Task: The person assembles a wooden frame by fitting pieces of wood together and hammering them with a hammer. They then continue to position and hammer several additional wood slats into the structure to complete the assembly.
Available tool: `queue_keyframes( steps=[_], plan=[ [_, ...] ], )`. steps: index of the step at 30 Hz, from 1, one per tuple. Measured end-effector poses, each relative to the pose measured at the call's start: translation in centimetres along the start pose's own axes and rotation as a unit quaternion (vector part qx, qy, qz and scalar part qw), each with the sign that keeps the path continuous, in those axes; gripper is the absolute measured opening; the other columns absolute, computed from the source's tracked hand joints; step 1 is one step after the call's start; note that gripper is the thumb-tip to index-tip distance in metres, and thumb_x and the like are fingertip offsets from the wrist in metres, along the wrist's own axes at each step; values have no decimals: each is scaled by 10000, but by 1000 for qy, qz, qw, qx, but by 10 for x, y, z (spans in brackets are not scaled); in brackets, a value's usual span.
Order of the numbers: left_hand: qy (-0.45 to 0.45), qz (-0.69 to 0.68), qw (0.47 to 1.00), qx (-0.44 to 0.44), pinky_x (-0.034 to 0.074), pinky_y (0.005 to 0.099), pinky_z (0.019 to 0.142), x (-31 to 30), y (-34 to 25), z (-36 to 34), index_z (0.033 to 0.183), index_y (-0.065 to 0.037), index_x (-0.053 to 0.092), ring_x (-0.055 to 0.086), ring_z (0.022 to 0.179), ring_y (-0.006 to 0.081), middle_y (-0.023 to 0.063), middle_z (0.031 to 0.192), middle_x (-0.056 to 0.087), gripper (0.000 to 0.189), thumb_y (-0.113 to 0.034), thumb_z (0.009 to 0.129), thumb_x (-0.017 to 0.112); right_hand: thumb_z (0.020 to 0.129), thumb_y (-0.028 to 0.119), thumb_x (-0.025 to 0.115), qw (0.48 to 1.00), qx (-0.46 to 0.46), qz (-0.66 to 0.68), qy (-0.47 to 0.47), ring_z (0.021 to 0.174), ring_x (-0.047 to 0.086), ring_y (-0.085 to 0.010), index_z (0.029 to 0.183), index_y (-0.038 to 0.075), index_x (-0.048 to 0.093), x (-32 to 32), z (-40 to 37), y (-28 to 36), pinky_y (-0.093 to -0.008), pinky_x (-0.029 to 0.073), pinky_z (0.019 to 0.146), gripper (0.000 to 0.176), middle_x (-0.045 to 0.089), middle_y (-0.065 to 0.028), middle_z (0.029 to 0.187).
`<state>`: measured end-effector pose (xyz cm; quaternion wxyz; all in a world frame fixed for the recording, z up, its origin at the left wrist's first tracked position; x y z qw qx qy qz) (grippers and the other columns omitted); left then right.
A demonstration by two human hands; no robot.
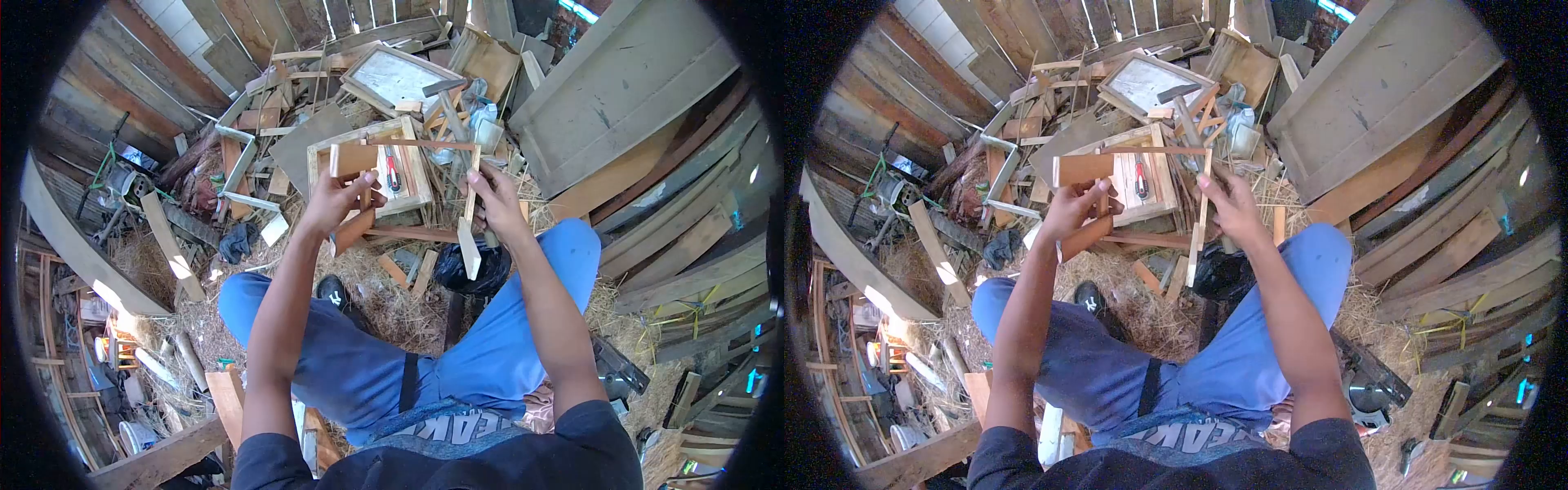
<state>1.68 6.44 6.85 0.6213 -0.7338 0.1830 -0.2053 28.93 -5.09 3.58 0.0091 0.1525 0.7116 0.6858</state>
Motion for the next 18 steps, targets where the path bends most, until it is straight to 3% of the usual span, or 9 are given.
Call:
queue_keyframes(
  steps=[6,9,11,18],
  plan=[
    [-5,27,1000,2,625,379,744,5,-3,-2,1077,21,605,733,816,228,102,916,691,246,-202,993,663,1012,314,613,1000,-3,-14,6,476,426,-33,1320,-7,556,-4,1,0,-201,319,383,449,620,-2,824],
    [10,19,1000,8,593,358,749,1,2,-4,1154,-1,611,724,867,225,94,965,692,324,-272,987,673,1011,295,616,1000,-6,3,13,474,425,-30,1328,-6,546,-2,-2,1,-200,322,374,443,626,-9,831],
    [-3,1,1000,-3,581,386,829,3,-1,-7,1141,-9,624,719,897,233,89,975,694,318,-281,984,674,1010,291,619,1000,-16,10,12,471,423,-30,1355,3,530,-2,-3,3,-199,320,374,458,628,-14,834],
    [13,19,999,24,574,383,863,-3,3,-8,1156,-7,623,714,923,241,92,993,691,336,-289,980,673,1005,306,634,999,-18,11,24,534,451,-20,1387,-3,513,-3,-3,6,-190,346,414,506,635,-4,846]
  ],
)
Point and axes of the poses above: each hand's wrist, its own z-axis towards the middle knuckle, its own x-axis out of the palm, y = z × x, the point moved 1 cm from there along z, towards the middle knuckle
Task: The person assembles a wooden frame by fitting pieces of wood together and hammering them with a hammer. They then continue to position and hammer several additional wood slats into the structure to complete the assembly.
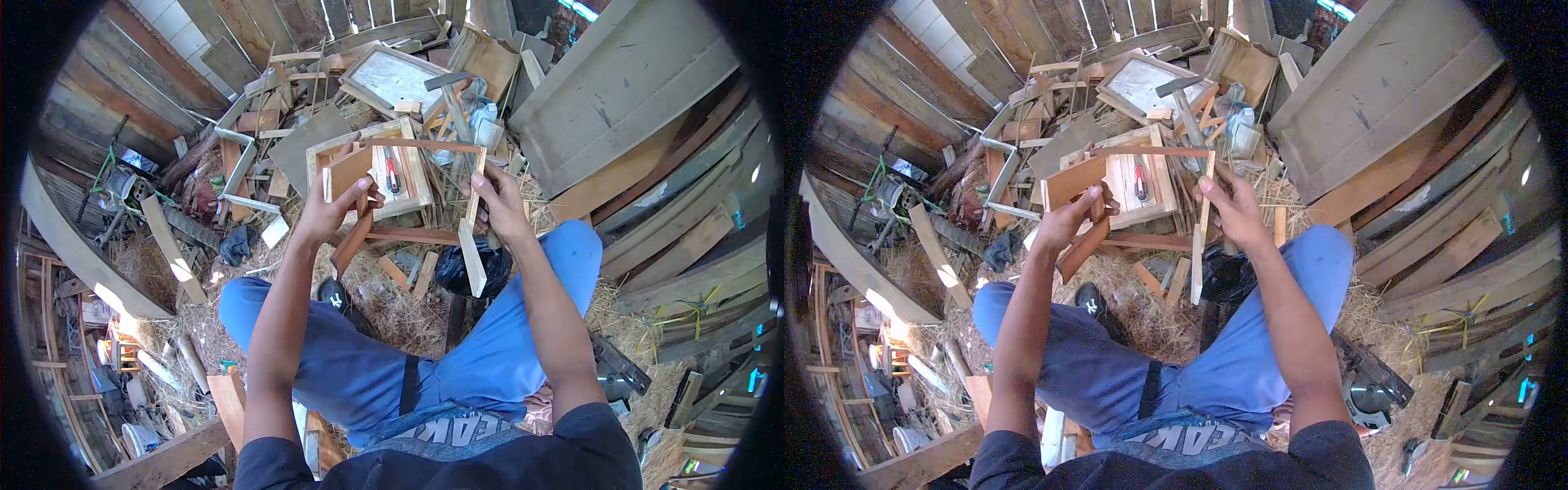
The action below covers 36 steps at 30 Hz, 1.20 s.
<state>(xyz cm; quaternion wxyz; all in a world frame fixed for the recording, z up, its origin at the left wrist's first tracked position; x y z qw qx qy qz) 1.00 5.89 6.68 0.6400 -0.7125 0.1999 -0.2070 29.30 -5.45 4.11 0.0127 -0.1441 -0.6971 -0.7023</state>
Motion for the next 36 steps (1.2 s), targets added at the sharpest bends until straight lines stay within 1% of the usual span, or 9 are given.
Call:
queue_keyframes(
  steps=[6,8,15,17,18,21,24,28,36],
  plan=[
    [-7,10,1000,28,577,386,861,10,-17,-7,1301,-18,543,706,929,230,92,1018,684,441,-284,976,677,1002,317,641,1000,-13,-14,13,577,474,-20,1388,22,529,0,-1,-1,-189,356,435,499,640,6,853],
    [20,8,1000,22,606,350,781,10,-19,-5,1614,-132,217,687,839,173,80,983,651,764,-152,989,656,1007,315,633,999,-10,-31,10,579,477,-21,1383,13,529,0,-2,0,-194,364,439,493,638,8,852],
    [17,71,993,91,551,288,759,8,-21,-3,1614,-163,254,633,799,114,29,962,624,722,-76,997,620,1033,257,590,999,10,-29,37,591,478,-37,1241,15,547,4,-5,1,-193,398,428,321,612,-26,920],
    [2,111,984,141,520,265,767,5,-18,-2,1610,-125,262,597,836,86,-1,953,593,736,-117,984,649,1016,203,630,999,26,-10,38,553,441,-41,1293,8,541,2,-2,-10,-220,372,430,351,539,21,768],
    [-8,142,977,159,510,243,761,5,-21,-3,1610,-131,268,581,867,65,-18,986,581,728,-14,976,606,1021,200,622,999,21,-19,34,548,423,-43,1271,13,552,4,-1,-12,-223,369,422,319,483,40,743],
    [5,128,978,163,509,241,789,7,-31,-10,1609,-132,273,584,899,66,-17,1026,585,749,22,953,599,1044,178,559,999,22,-10,44,588,449,-42,1184,-14,610,5,1,-18,-193,386,413,244,603,-25,873],
    [5,113,982,152,493,258,893,7,-31,-12,1581,-134,355,577,975,80,14,1097,627,754,93,905,600,1036,169,580,998,19,-15,50,543,424,-41,1192,18,627,11,2,-12,-216,372,412,221,540,14,756],
    [4,113,981,160,486,288,975,2,-26,-12,1532,-90,434,598,1093,114,59,1232,645,678,77,906,635,1041,145,560,998,28,-32,44,539,425,-38,1167,22,653,16,1,-10,-212,372,406,199,580,-6,781],
    [-1,147,968,202,469,302,1013,0,-25,-13,1476,-31,494,585,1192,137,114,1326,636,618,53,892,676,1030,183,599,998,41,-44,31,489,418,-47,1204,36,647,17,6,-25,-231,356,392,233,545,18,682]
  ],
)
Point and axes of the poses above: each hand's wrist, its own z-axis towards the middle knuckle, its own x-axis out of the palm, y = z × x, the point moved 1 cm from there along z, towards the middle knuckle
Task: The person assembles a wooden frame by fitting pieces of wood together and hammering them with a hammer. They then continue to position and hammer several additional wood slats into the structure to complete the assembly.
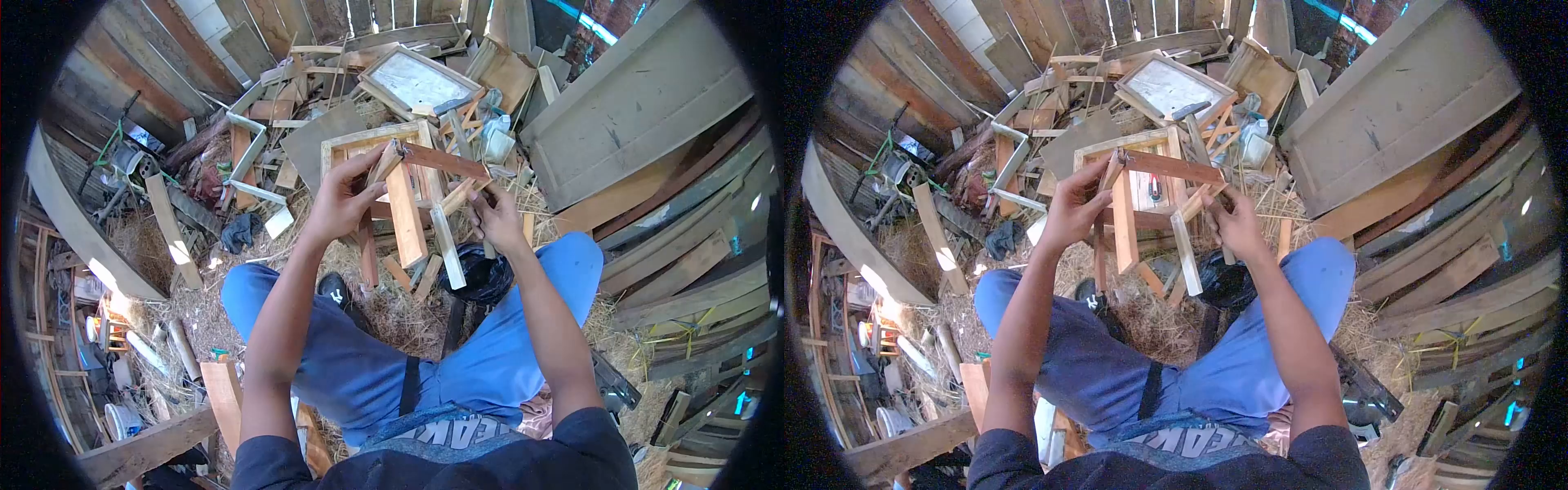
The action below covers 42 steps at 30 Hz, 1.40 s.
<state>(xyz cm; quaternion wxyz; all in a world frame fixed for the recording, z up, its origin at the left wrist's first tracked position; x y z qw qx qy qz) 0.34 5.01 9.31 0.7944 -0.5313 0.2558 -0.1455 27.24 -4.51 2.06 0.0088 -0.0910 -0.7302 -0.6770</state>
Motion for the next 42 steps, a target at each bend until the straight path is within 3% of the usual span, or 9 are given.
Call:
queue_keyframes(
  steps=[5,8,15,26,28,34,38,40,42],
  plan=[
    [-10,71,997,29,506,297,925,1,-12,4,1440,-60,545,635,1073,129,108,1196,697,620,46,852,710,1014,199,629,999,12,0,-52,454,416,-66,1191,43,648,11,10,-22,-247,351,387,236,508,18,616],
    [3,70,996,-53,465,340,1036,-1,-18,6,1377,-24,586,604,1198,179,107,1343,638,562,90,834,683,1010,210,639,997,40,-17,-64,448,434,-78,1149,37,649,17,18,-27,-254,349,382,222,509,12,602],
    [2,205,978,-46,535,325,875,-9,-22,14,1298,-28,643,691,990,183,172,1095,728,490,14,819,735,1020,190,610,999,3,-5,-42,437,461,-98,1091,20,634,46,41,-61,-269,341,363,185,508,-2,584],
    [62,265,961,-58,512,377,943,-32,-8,25,1301,-1,638,687,1049,260,209,1166,706,491,-35,823,747,963,59,641,997,73,-3,-18,566,520,-90,1411,46,538,67,62,-89,-273,392,423,460,603,-30,795],
    [79,295,949,-77,521,381,912,-33,-4,26,1295,-8,645,695,1024,279,216,1145,709,487,-53,823,756,920,2,660,998,34,-50,1,653,582,-140,1434,28,510,68,65,-97,-297,494,572,536,651,-51,880],
    [77,307,948,-33,531,401,846,-36,7,29,1289,-39,658,703,943,336,221,1074,720,477,-76,824,757,858,-40,647,982,-79,-168,-29,1006,667,-263,1435,14,500,64,76,-113,-359,501,920,597,709,-139,1039],
    [88,322,942,-48,534,401,835,-36,13,32,1290,-57,664,701,901,340,222,1052,723,475,-86,825,760,850,-24,644,973,-40,-220,-52,1065,671,-284,1418,6,516,61,69,-93,-364,498,933,583,707,-194,1086],
    [87,326,941,-19,536,401,818,-36,19,34,1295,-75,668,695,863,340,221,1048,721,478,-104,828,765,909,16,646,965,-36,-253,-62,897,637,-128,1396,-7,544,59,67,-88,-286,513,810,499,702,-62,991],
    [91,333,938,-21,537,404,820,-35,20,35,1297,-81,668,694,862,347,221,1048,722,478,-109,829,765,914,16,639,969,-38,-238,-60,897,639,-130,1405,-4,539,50,73,-107,-287,514,815,501,704,-67,1011]
  ],
)
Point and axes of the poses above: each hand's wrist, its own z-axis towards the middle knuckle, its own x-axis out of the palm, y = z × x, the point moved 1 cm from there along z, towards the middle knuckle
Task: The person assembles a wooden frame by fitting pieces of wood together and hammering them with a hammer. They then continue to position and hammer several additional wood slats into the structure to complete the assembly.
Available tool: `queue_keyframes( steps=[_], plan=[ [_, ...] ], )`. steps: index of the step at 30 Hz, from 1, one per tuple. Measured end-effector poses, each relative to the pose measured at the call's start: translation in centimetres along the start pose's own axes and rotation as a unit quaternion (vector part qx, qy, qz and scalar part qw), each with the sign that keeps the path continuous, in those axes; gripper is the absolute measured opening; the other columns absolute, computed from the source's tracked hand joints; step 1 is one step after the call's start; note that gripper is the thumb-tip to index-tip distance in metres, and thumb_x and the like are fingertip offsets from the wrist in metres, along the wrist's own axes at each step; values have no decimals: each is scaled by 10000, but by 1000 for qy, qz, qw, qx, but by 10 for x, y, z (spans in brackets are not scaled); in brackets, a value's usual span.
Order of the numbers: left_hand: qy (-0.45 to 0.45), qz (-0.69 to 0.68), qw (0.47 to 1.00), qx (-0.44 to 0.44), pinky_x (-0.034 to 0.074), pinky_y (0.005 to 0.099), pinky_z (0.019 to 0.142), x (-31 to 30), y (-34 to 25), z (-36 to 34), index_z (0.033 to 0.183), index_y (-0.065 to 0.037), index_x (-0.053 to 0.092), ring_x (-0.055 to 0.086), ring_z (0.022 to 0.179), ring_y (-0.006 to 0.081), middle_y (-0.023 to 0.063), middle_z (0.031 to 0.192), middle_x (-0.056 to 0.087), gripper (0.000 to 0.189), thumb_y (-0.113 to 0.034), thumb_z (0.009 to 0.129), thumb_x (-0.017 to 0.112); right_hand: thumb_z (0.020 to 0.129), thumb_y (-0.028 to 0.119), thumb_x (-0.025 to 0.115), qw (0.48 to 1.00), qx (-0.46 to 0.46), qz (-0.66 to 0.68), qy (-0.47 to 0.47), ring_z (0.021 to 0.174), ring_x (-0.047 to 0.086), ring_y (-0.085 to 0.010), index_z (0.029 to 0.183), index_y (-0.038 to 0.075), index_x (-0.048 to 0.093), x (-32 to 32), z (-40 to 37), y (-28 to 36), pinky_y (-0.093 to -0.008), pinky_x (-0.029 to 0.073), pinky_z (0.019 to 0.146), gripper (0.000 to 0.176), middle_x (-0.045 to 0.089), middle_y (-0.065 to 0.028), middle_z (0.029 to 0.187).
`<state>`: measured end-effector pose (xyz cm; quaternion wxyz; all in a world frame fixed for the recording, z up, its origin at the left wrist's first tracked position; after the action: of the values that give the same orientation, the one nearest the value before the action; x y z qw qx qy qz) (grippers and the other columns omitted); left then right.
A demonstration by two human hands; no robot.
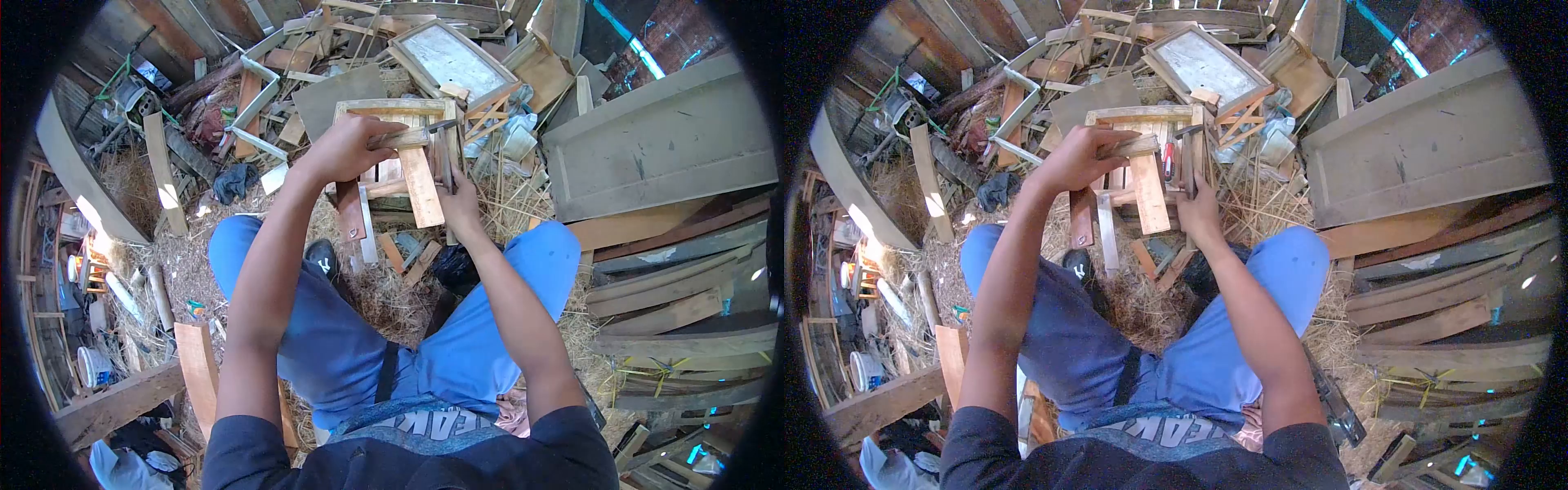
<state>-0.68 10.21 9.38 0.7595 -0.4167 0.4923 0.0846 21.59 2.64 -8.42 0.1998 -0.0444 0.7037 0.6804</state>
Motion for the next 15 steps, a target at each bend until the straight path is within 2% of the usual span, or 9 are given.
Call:
queue_keyframes(
  steps=[2,4,5,7,8,9,12,14,15],
  plan=[
    [4,6,1000,-1,538,406,821,1,-3,1,1299,-88,669,693,860,353,221,1047,722,479,-115,831,765,919,16,632,1000,-2,15,1,896,641,-133,1413,-2,535,-3,1,-9,-287,514,819,504,706,-73,1031],
    [6,2,1000,-3,535,415,836,1,-2,3,1301,-82,667,686,897,365,217,1051,713,488,-113,825,768,880,-8,608,997,14,62,-36,1115,655,-262,1395,-65,514,-8,-1,-11,-332,479,981,527,682,-206,1205],
    [4,0,1000,-3,535,415,836,2,0,4,1301,-82,667,686,897,365,217,1051,713,488,-113,825,768,880,-8,608,998,13,58,-34,1115,655,-262,1395,-65,514,-12,-1,-11,-332,479,981,527,682,-206,1205],
    [10,8,1000,15,524,419,862,2,2,4,1319,-65,651,668,956,377,219,1075,689,502,-125,833,759,934,14,620,993,-22,118,-14,860,635,-108,1451,-8,493,-19,-4,-1,-245,523,682,533,690,-77,1099],
    [7,6,1000,14,524,419,862,2,4,3,1319,-65,651,668,956,377,219,1075,689,502,-125,833,759,942,6,602,994,15,106,-14,708,602,-78,1461,-13,474,-25,-7,4,-235,481,515,535,686,-76,1073],
    [12,23,999,36,518,420,873,0,2,2,1334,-55,635,660,976,380,218,1086,677,500,-131,851,737,942,6,602,995,13,103,-13,708,602,-78,1461,-13,474,-30,-12,11,-235,481,515,535,686,-76,1073],
    [14,19,997,73,509,427,890,0,5,0,1356,-40,611,650,1006,386,215,1106,665,480,-140,893,687,953,2,573,990,55,129,-15,549,512,-65,1476,4,458,-44,-22,18,-249,419,404,535,684,-76,1044],
    [11,-1,996,90,506,432,897,2,8,-1,1363,-34,601,648,1016,390,213,1115,665,462,-144,917,659,943,-8,592,983,106,148,-4,645,520,-58,1468,25,487,-52,-25,16,-263,448,545,537,681,-53,1017],
    [17,-10,997,78,503,443,899,3,8,-1,1358,-39,606,646,1015,394,210,1107,669,440,-159,936,641,943,-8,592,984,104,145,-4,645,520,-58,1468,25,487,-54,-28,21,-263,448,545,537,681,-53,1017]
  ],
)
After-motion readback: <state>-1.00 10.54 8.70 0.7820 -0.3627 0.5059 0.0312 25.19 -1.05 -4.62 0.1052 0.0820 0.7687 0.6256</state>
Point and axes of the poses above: each hand's wrist, its own z-axis towards the middle knuckle, its own x-axis out of the palm, y = z × x, the point moved 1 cm from there along z, towards the middle knuckle
